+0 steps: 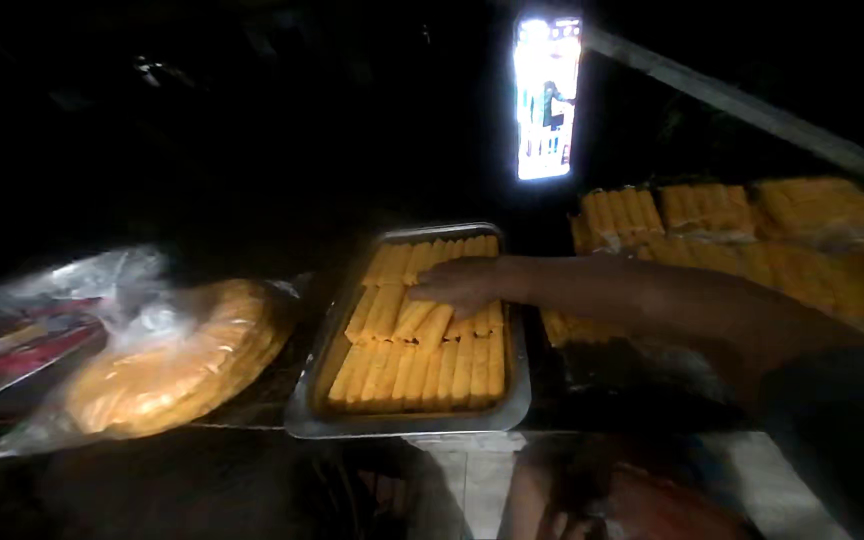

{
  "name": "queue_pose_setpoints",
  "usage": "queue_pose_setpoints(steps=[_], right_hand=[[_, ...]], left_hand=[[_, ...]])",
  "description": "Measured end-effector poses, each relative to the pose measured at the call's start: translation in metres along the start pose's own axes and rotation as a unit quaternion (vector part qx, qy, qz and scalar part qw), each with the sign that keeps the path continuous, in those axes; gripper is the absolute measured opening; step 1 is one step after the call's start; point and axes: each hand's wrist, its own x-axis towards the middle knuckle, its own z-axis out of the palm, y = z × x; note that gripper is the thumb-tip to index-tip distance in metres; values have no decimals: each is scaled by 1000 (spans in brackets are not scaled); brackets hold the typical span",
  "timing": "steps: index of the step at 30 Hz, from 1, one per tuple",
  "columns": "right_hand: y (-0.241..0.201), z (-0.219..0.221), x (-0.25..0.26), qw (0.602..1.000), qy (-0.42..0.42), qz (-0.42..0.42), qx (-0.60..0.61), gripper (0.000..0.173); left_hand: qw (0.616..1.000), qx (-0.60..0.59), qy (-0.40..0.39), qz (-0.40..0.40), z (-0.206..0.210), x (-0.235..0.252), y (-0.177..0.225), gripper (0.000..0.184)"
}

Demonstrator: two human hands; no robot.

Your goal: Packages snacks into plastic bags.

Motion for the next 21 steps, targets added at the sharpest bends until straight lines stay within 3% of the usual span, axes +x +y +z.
queue_pose_setpoints(steps=[5,7,10,11,13,16,18,19,21], right_hand=[[4,3,-7,997,-7,32,69,67],[2,1,-15,994,2,44,104,65],[-3,-6,-35,981,35,55,182,63],[-8,-9,-46,974,52,61,210,62],[-24,-11,-73,954,87,77,276,61],[-53,12,-133,911,121,12,393,68],[-78,54,-178,857,134,-43,496,65],[-93,77,-198,833,132,-36,537,62],[-121,101,-239,798,50,35,600,58]], left_hand=[[994,-2,82,71,19,-6,-25,18],[999,5,45,14,16,-8,-21,19],[987,0,93,133,36,-4,-75,19],[985,-2,101,140,34,-3,-69,21],[999,-19,44,2,7,-5,-11,22],[999,-6,44,8,-1,-4,9,25],[999,34,33,5,-6,-5,18,27],[999,44,26,-9,-9,-7,22,28],[993,77,14,-86,-16,-10,34,26]])
